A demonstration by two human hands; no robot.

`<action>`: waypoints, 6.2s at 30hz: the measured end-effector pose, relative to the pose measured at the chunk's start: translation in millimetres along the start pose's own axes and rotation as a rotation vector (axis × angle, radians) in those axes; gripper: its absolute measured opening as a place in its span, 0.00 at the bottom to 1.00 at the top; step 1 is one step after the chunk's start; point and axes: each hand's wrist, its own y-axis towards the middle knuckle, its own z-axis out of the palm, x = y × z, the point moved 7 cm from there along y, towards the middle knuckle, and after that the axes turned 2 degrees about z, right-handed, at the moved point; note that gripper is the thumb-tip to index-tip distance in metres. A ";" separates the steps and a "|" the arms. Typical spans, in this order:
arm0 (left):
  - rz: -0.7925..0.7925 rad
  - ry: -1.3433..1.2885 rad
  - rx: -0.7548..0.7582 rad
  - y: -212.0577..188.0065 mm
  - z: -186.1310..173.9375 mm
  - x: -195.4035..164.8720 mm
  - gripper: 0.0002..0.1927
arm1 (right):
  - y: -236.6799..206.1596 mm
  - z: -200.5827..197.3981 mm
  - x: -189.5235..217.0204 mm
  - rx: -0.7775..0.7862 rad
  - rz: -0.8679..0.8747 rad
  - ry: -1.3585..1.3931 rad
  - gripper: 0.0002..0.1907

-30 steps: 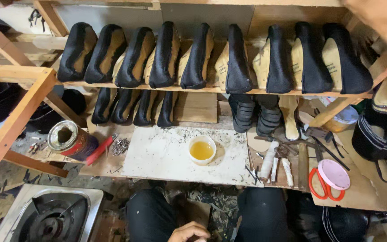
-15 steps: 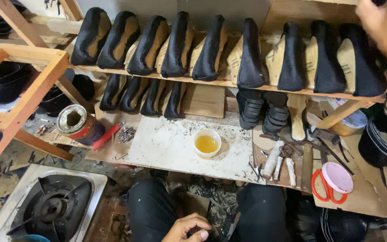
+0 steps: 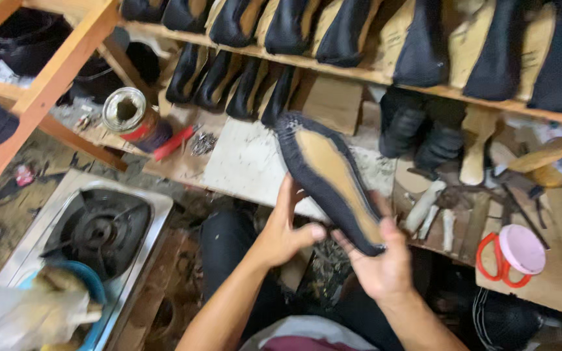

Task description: The person applies a yellow liquid to the inner lining of black shoe uppers using their right hand. They repeatedly dip fingers into a small container and rub the liquid along the interior seam of each upper, then place the treated uppers on a wooden shelf.

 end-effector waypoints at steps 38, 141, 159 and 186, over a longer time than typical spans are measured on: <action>-0.143 0.149 0.046 -52.2 -27.6 27.2 0.53 | 35.2 66.9 3.1 0.610 -0.678 -1.139 0.18; -0.411 -0.178 -0.352 -47.8 -95.5 65.3 0.37 | 69.9 92.5 -31.4 0.728 -1.083 -1.600 0.11; -0.324 -0.264 -0.315 -58.7 -109.9 56.6 0.44 | 139.6 55.3 -22.2 0.466 -0.429 -1.650 0.23; -0.366 -0.249 -0.093 -38.2 -67.3 47.3 0.36 | 55.1 93.7 -24.4 0.916 -0.952 -1.242 0.11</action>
